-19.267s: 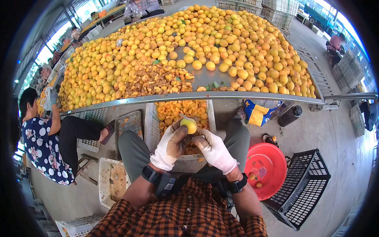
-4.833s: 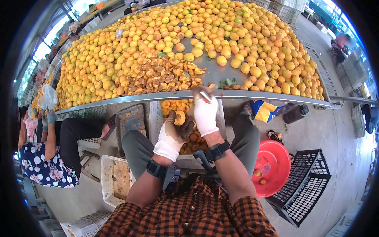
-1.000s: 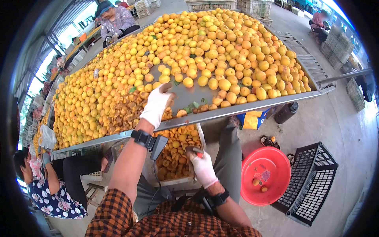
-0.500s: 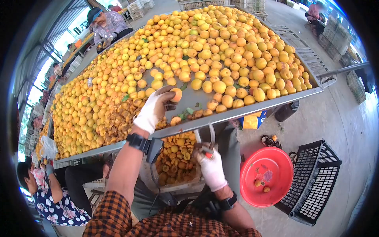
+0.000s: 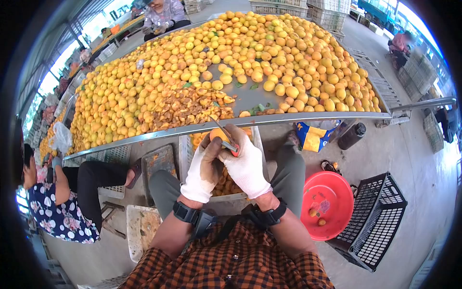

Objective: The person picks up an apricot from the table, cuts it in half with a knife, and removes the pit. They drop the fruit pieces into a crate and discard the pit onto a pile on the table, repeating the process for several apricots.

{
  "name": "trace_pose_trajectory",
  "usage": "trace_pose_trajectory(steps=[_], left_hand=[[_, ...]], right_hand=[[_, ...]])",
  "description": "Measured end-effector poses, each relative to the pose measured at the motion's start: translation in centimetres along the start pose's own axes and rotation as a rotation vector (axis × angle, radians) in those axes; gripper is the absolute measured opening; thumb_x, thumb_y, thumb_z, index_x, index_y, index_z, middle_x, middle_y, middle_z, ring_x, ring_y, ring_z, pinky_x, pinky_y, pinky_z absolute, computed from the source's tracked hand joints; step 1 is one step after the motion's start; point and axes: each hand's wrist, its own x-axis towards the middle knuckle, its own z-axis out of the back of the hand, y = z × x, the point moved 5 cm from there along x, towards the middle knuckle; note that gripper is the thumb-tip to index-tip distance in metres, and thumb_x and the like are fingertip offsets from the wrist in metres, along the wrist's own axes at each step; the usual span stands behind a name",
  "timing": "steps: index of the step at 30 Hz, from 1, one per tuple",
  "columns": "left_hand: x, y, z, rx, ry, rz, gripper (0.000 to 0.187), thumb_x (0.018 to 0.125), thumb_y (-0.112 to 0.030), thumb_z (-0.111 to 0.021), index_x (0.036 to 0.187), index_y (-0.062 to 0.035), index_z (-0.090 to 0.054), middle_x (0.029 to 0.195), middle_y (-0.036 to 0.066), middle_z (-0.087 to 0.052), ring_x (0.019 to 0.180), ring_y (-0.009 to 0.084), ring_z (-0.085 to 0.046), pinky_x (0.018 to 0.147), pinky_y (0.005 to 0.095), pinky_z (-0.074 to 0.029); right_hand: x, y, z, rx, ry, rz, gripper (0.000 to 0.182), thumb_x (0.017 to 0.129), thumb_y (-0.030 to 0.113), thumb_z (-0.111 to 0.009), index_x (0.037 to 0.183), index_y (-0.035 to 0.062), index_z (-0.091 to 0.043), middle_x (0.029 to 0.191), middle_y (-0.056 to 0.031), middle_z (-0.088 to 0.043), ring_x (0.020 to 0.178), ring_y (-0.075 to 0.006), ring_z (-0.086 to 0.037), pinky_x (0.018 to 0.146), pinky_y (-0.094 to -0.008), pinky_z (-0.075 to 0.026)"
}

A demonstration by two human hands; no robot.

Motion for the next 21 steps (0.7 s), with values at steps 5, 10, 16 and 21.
trace_pose_trajectory(steps=[5, 10, 16, 21], left_hand=[[-0.7, 0.3, 1.1, -0.525, -0.033, 0.141, 0.042, 0.09, -0.039, -0.055, 0.116, -0.0061, -0.053, 0.112, 0.013, -0.06, 0.107, 0.0253, -0.056, 0.091, 0.0392, -0.043], [-1.5, 0.3, -0.2, -0.513, 0.032, 0.136, 0.045, 0.092, -0.044, -0.047, 0.12, -0.0082, -0.051, 0.113, 0.013, -0.059, 0.107, 0.0261, -0.056, 0.093, 0.0429, -0.043], [-2.2, 1.5, -0.8, -0.453, -0.074, 0.158, 0.047, 0.093, -0.047, -0.044, 0.119, -0.0083, -0.052, 0.113, 0.015, -0.059, 0.105, 0.0277, -0.056, 0.092, 0.0414, -0.045], [-2.3, 2.1, -1.3, -0.483, -0.093, 0.183, 0.05, 0.092, -0.049, -0.044, 0.116, -0.0063, -0.053, 0.109, 0.016, -0.061, 0.099, 0.026, -0.059, 0.084, 0.0375, -0.05]], right_hand=[[-1.5, 1.6, 1.1, 0.098, 0.039, -0.131, 0.044, 0.085, 0.008, -0.057, 0.126, 0.0012, -0.043, 0.104, -0.0161, -0.06, 0.085, -0.0235, -0.062, 0.075, -0.0294, -0.049], [-3.4, 1.9, 0.7, -0.193, 0.147, -0.017, 0.028, 0.088, 0.012, -0.056, 0.112, 0.0007, -0.051, 0.086, -0.0221, -0.061, 0.078, -0.0366, -0.062, 0.067, -0.0346, -0.049], [-4.2, 0.5, 0.0, -0.236, 0.051, 0.083, 0.024, 0.089, 0.013, -0.054, 0.11, 0.0022, -0.051, 0.087, -0.0231, -0.061, 0.084, -0.0419, -0.06, 0.067, -0.0389, -0.049], [-4.6, 0.3, 0.3, -0.322, 0.024, 0.073, 0.024, 0.088, 0.015, -0.055, 0.109, 0.0039, -0.051, 0.089, -0.023, -0.062, 0.085, -0.0422, -0.059, 0.068, -0.0411, -0.049]])
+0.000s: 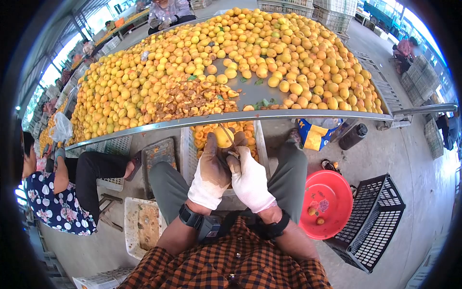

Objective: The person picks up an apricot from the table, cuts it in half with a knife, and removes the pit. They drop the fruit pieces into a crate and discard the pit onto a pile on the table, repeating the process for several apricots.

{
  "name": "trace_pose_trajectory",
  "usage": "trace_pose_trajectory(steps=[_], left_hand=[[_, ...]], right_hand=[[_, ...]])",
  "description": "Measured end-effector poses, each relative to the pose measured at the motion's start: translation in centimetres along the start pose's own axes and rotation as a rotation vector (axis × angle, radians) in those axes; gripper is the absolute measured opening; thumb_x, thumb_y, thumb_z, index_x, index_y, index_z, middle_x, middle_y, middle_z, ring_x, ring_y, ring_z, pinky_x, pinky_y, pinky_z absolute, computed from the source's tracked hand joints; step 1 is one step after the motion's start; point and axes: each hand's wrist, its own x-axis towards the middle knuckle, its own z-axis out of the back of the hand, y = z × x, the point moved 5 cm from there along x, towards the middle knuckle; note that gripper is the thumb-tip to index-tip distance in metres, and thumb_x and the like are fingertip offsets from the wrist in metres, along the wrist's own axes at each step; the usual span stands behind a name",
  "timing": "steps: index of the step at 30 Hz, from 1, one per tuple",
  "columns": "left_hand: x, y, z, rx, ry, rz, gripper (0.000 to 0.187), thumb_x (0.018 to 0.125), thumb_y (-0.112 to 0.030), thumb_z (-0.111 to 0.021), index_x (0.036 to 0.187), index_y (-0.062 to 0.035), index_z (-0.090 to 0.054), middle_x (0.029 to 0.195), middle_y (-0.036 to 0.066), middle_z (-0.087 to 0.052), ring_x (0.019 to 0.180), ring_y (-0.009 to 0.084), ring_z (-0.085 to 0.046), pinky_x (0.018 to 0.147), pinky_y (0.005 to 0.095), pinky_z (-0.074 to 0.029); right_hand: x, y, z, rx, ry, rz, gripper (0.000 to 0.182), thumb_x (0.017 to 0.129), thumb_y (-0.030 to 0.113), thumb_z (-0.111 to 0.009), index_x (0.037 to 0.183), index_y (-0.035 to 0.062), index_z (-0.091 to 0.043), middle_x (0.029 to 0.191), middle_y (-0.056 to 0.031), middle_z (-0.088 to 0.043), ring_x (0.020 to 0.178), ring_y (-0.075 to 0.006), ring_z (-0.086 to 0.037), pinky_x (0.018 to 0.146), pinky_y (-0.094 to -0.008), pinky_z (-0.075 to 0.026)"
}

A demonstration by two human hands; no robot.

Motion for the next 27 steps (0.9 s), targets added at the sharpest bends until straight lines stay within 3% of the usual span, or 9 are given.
trace_pose_trajectory(steps=[27], left_hand=[[-0.2, 2.5, 0.1, 0.054, -0.02, 0.056, 0.053, 0.091, -0.05, -0.045, 0.114, -0.0037, -0.053, 0.106, 0.016, -0.062, 0.097, 0.0263, -0.061, 0.086, 0.0368, -0.05]], right_hand=[[-2.0, -2.7, 0.8, -0.114, -0.069, -0.075, 0.028, 0.087, 0.018, -0.056, 0.111, 0.0059, -0.049, 0.084, -0.0229, -0.061, 0.079, -0.043, -0.059, 0.065, -0.0454, -0.049]])
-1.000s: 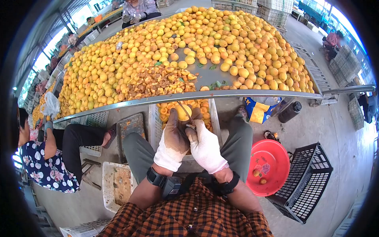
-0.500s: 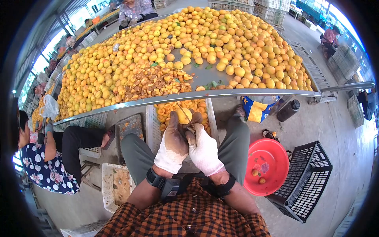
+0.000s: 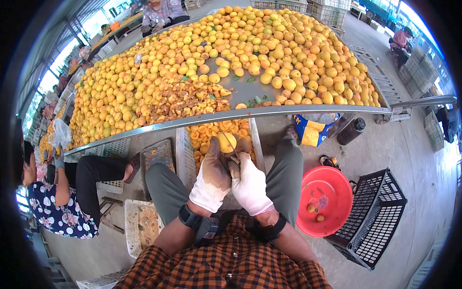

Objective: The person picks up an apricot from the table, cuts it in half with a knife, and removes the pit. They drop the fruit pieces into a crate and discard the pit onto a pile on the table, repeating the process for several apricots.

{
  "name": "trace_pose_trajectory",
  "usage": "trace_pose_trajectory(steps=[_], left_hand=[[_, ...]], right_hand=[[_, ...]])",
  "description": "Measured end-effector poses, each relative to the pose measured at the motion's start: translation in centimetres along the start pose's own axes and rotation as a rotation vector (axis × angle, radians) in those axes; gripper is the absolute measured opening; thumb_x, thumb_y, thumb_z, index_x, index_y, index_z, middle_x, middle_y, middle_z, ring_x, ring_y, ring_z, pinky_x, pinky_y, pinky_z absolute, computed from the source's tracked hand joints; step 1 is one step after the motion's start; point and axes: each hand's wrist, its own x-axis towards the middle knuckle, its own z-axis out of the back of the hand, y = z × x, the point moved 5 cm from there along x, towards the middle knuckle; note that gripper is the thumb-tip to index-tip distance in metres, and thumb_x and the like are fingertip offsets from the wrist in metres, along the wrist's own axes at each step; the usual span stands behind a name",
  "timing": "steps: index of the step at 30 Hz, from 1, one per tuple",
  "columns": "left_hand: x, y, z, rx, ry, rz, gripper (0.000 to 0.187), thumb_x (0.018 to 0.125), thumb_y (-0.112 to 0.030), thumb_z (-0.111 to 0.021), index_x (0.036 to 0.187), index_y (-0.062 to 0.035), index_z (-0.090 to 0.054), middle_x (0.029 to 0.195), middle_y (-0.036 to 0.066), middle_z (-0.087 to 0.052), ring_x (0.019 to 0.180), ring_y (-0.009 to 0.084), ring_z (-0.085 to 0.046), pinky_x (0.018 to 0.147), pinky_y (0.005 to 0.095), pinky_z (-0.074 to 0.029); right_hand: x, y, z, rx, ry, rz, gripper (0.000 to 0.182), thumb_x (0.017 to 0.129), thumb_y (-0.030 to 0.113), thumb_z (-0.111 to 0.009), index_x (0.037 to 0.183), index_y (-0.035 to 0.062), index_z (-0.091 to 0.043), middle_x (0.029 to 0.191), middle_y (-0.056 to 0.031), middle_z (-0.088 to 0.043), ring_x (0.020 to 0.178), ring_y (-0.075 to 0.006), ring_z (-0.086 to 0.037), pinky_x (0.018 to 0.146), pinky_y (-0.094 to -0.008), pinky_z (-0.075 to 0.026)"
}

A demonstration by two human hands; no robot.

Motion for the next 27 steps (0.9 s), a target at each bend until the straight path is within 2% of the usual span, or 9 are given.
trace_pose_trajectory(steps=[10, 13, 18, 19, 20, 22, 24, 26, 27], left_hand=[[0.3, 0.2, 0.9, -0.02, 0.059, 0.045, 0.053, 0.092, -0.049, -0.043, 0.114, -0.0021, -0.053, 0.104, 0.016, -0.062, 0.096, 0.0274, -0.06, 0.087, 0.0389, -0.05], [0.0, 0.1, 0.8, -0.006, -0.014, 0.011, 0.051, 0.092, -0.046, -0.046, 0.114, -0.0009, -0.052, 0.105, 0.016, -0.061, 0.097, 0.0271, -0.059, 0.088, 0.0394, -0.049], [-0.4, -2.2, -0.1, 0.178, 0.129, -0.033, 0.051, 0.085, -0.038, -0.063, 0.12, -0.0011, -0.05, 0.107, 0.01, -0.059, 0.1, 0.021, -0.057, 0.088, 0.0332, -0.046], [-0.4, -3.2, -0.1, 0.177, 0.128, -0.031, 0.051, 0.085, -0.038, -0.063, 0.12, -0.0011, -0.05, 0.107, 0.01, -0.059, 0.1, 0.021, -0.057, 0.088, 0.0332, -0.046], [-0.4, -4.2, -0.4, 0.421, 0.203, -0.02, 0.054, 0.083, -0.036, -0.065, 0.121, -0.0013, -0.049, 0.108, 0.009, -0.059, 0.101, 0.0193, -0.056, 0.088, 0.031, -0.045], [-0.1, -5.5, -0.4, 0.838, 0.261, 0.037, 0.058, 0.08, -0.031, -0.069, 0.124, -0.0011, -0.048, 0.11, 0.006, -0.057, 0.102, 0.016, -0.055, 0.087, 0.0259, -0.043], [-0.2, -5.1, -0.4, 0.719, 0.242, 0.042, 0.058, 0.08, -0.031, -0.069, 0.125, -0.0012, -0.047, 0.111, 0.007, -0.057, 0.103, 0.0168, -0.055, 0.089, 0.0272, -0.044], [-0.3, -3.2, 0.5, 0.363, 0.194, 0.047, 0.058, 0.081, -0.029, -0.069, 0.127, -0.0016, -0.045, 0.115, 0.007, -0.055, 0.104, 0.0198, -0.054, 0.093, 0.0313, -0.044], [-0.3, -2.3, 0.5, 0.366, 0.198, 0.046, 0.058, 0.081, -0.029, -0.069, 0.127, -0.0016, -0.045, 0.115, 0.007, -0.055, 0.104, 0.0198, -0.054, 0.093, 0.0313, -0.044]], right_hand=[[0.1, 0.1, 0.0, 0.025, 0.049, -0.021, 0.026, 0.088, 0.02, -0.055, 0.108, 0.0059, -0.048, 0.083, -0.0231, -0.061, 0.079, -0.0432, -0.059, 0.065, -0.0458, -0.049], [0.3, 0.1, 0.0, 0.027, 0.071, -0.037, 0.024, 0.088, 0.019, -0.055, 0.108, 0.0052, -0.048, 0.083, -0.0237, -0.06, 0.079, -0.0434, -0.059, 0.065, -0.0454, -0.049], [1.6, 2.4, 2.0, 0.142, 0.097, 0.027, 0.023, 0.089, 0.015, -0.054, 0.108, 0.0029, -0.05, 0.084, -0.0248, -0.06, 0.083, -0.0439, -0.058, 0.065, -0.041, -0.049], [1.8, 2.7, 2.4, 0.157, 0.227, 0.018, 0.022, 0.089, 0.014, -0.054, 0.107, 0.0019, -0.05, 0.084, -0.0235, -0.06, 0.084, -0.0412, -0.06, 0.067, -0.0384, -0.049], [1.8, 2.7, 2.5, 0.171, 0.359, 0.007, 0.021, 0.09, 0.013, -0.053, 0.106, 0.0009, -0.051, 0.084, -0.0223, -0.061, 0.085, -0.0385, -0.062, 0.068, -0.0358, -0.049], [1.6, 1.6, 2.3, 0.2, 0.403, -0.042, 0.02, 0.09, 0.012, -0.052, 0.106, 0.0006, -0.051, 0.083, -0.0202, -0.062, 0.085, -0.0331, -0.064, 0.069, -0.034, -0.049], [1.7, 1.1, 1.9, 0.256, 0.419, -0.103, 0.019, 0.09, 0.011, -0.05, 0.105, -0.0007, -0.052, 0.085, -0.0148, -0.063, 0.085, -0.0198, -0.063, 0.073, -0.0303, -0.048], [1.1, 0.8, 1.0, 0.347, 0.384, -0.134, 0.02, 0.091, 0.012, -0.05, 0.105, -0.0012, -0.052, 0.086, -0.0144, -0.062, 0.085, -0.0199, -0.062, 0.074, -0.0298, -0.047], [1.0, 0.3, 0.5, 0.439, 0.342, -0.172, 0.02, 0.091, 0.012, -0.05, 0.105, -0.0017, -0.052, 0.087, -0.014, -0.062, 0.084, -0.02, -0.061, 0.075, -0.0294, -0.047]])
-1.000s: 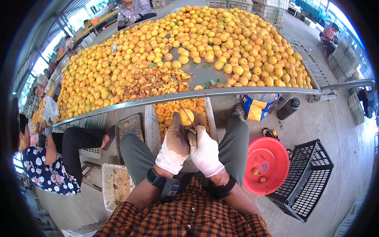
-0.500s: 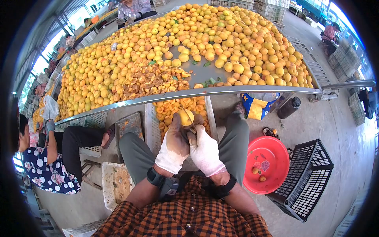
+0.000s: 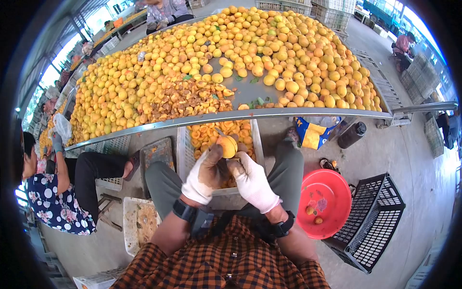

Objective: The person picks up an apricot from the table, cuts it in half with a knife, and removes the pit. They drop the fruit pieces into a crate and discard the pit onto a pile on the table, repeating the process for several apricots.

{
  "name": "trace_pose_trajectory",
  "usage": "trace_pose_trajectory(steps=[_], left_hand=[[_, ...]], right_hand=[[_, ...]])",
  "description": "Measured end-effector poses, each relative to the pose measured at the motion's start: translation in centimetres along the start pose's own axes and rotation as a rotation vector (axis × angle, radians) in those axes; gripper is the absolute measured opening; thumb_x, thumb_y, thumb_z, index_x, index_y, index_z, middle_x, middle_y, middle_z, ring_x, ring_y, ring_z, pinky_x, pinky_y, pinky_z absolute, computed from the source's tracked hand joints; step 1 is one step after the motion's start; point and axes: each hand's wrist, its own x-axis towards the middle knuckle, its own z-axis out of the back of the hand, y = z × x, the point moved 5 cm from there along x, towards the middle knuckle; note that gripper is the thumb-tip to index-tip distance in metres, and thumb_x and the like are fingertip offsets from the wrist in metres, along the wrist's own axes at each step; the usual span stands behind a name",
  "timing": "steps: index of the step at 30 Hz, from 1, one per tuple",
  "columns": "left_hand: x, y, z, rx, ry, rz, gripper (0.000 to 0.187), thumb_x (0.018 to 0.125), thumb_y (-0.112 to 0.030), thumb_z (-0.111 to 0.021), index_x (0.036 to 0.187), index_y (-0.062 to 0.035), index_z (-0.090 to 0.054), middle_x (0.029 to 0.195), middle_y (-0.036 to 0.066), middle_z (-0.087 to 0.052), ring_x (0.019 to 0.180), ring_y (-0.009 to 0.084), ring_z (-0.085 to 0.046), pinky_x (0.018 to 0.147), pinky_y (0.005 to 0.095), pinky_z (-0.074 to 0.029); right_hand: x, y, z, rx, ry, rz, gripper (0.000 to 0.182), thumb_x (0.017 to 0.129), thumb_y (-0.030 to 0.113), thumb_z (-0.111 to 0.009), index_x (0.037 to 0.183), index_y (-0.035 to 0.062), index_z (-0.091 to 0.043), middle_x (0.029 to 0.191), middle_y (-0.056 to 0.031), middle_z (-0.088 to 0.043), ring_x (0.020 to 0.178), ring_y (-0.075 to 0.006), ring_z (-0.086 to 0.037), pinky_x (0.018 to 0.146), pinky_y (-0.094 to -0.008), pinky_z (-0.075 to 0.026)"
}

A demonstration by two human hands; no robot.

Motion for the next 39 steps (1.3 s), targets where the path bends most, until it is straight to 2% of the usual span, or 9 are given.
trace_pose_trajectory(steps=[4, 6, 10, 16, 28, 32, 34, 36, 39], left_hand=[[-0.4, -0.3, -0.3, -0.323, -0.081, 0.007, 0.036, 0.084, -0.017, -0.061, 0.115, -0.0013, -0.054, 0.105, 0.005, -0.059, 0.095, 0.0143, -0.056, 0.086, 0.0267, -0.045], [-0.6, -2.4, 0.1, 0.321, -0.022, 0.026, 0.046, 0.079, -0.018, -0.066, 0.118, 0.0015, -0.052, 0.106, 0.008, -0.059, 0.096, 0.0167, -0.056, 0.089, 0.0285, -0.044], [-0.3, -3.3, -0.7, 0.472, -0.043, 0.045, 0.029, 0.077, -0.01, -0.065, 0.104, 0.0003, -0.058, 0.097, 0.003, -0.059, 0.09, 0.011, -0.054, 0.083, 0.024, -0.043], [-0.2, 1.4, -0.1, -0.155, -0.165, -0.041, 0.039, 0.084, -0.022, -0.066, 0.115, -0.0013, -0.054, 0.102, 0.003, -0.059, 0.094, 0.0124, -0.054, 0.085, 0.0257, -0.044], [-0.9, -5.2, -0.9, 0.947, 0.062, 0.163, 0.048, 0.067, -0.015, -0.069, 0.11, 0.0034, -0.059, 0.099, 0.007, -0.064, 0.091, 0.016, -0.058, 0.084, 0.0262, -0.043], [-1.3, -4.1, -0.5, 0.74, 0.025, 0.097, 0.046, 0.067, -0.012, -0.066, 0.11, 0.0028, -0.059, 0.101, 0.009, -0.062, 0.089, 0.0162, -0.059, 0.08, 0.0261, -0.046], [-1.2, -2.8, 0.4, 0.451, -0.021, 0.124, 0.043, 0.074, -0.012, -0.063, 0.114, 0.0013, -0.056, 0.101, 0.011, -0.061, 0.087, 0.0177, -0.061, 0.073, 0.0281, -0.05], [-1.3, -1.3, 0.2, -0.024, -0.081, 0.218, 0.039, 0.082, -0.017, -0.058, 0.116, -0.0001, -0.052, 0.101, 0.012, -0.061, 0.086, 0.021, -0.064, 0.067, 0.0301, -0.052], [-0.3, 1.1, 0.7, -0.319, -0.076, 0.317, 0.033, 0.093, -0.029, -0.049, 0.111, -0.0015, -0.048, 0.092, 0.014, -0.06, 0.074, 0.0228, -0.062, 0.06, 0.0312, -0.052]], right_hand=[[-0.1, 0.8, 0.4, -0.131, 0.003, 0.129, 0.022, 0.091, 0.015, -0.052, 0.105, -0.0021, -0.054, 0.088, -0.0135, -0.061, 0.084, -0.0206, -0.06, 0.076, -0.0298, -0.047], [0.1, 0.6, 1.3, -0.197, 0.114, 0.084, 0.021, 0.09, 0.015, -0.053, 0.103, -0.0012, -0.056, 0.087, -0.0139, -0.062, 0.084, -0.0204, -0.06, 0.076, -0.0303, -0.047], [0.8, -0.5, 1.8, -0.118, 0.205, -0.087, 0.02, 0.089, 0.016, -0.054, 0.1, -0.001, -0.056, 0.086, -0.0125, -0.063, 0.079, -0.0198, -0.06, 0.072, -0.0306, -0.048], [0.5, -2.3, 0.9, 0.324, 0.117, -0.195, 0.028, 0.093, 0.029, -0.052, 0.102, 0.0027, -0.055, 0.08, 0.003, -0.051, 0.07, -0.0053, -0.048, 0.063, -0.0188, -0.04], [1.3, 0.3, 3.8, -0.319, 0.456, 0.123, 0.018, 0.086, 0.016, -0.057, 0.091, -0.0011, -0.059, 0.078, -0.0182, -0.061, 0.073, -0.0316, -0.062, 0.065, -0.0342, -0.048], [1.7, -0.2, 4.6, -0.223, 0.489, -0.145, 0.024, 0.085, 0.023, -0.061, 0.093, 0.0006, -0.059, 0.071, -0.0078, -0.059, 0.065, -0.0181, -0.058, 0.06, -0.0298, -0.046], [2.5, -0.5, 5.4, 0.473, 0.18, 0.085, 0.037, 0.093, 0.039, -0.047, 0.104, 0.0045, -0.056, 0.064, 0.0015, -0.051, 0.051, -0.0062, -0.046, 0.044, -0.021, -0.037], [4.2, -1.0, 6.0, 0.601, -0.203, 0.0, 0.04, 0.095, 0.041, -0.042, 0.103, 0.0035, -0.053, 0.057, 0.0018, -0.042, 0.038, -0.0084, -0.035, 0.036, -0.0229, -0.029], [4.8, 4.4, 4.5, 0.746, -0.282, 0.16, 0.041, 0.096, 0.04, -0.04, 0.107, 0.0011, -0.05, 0.056, 0.0008, -0.039, 0.033, -0.0104, -0.031, 0.032, -0.0255, -0.027]])
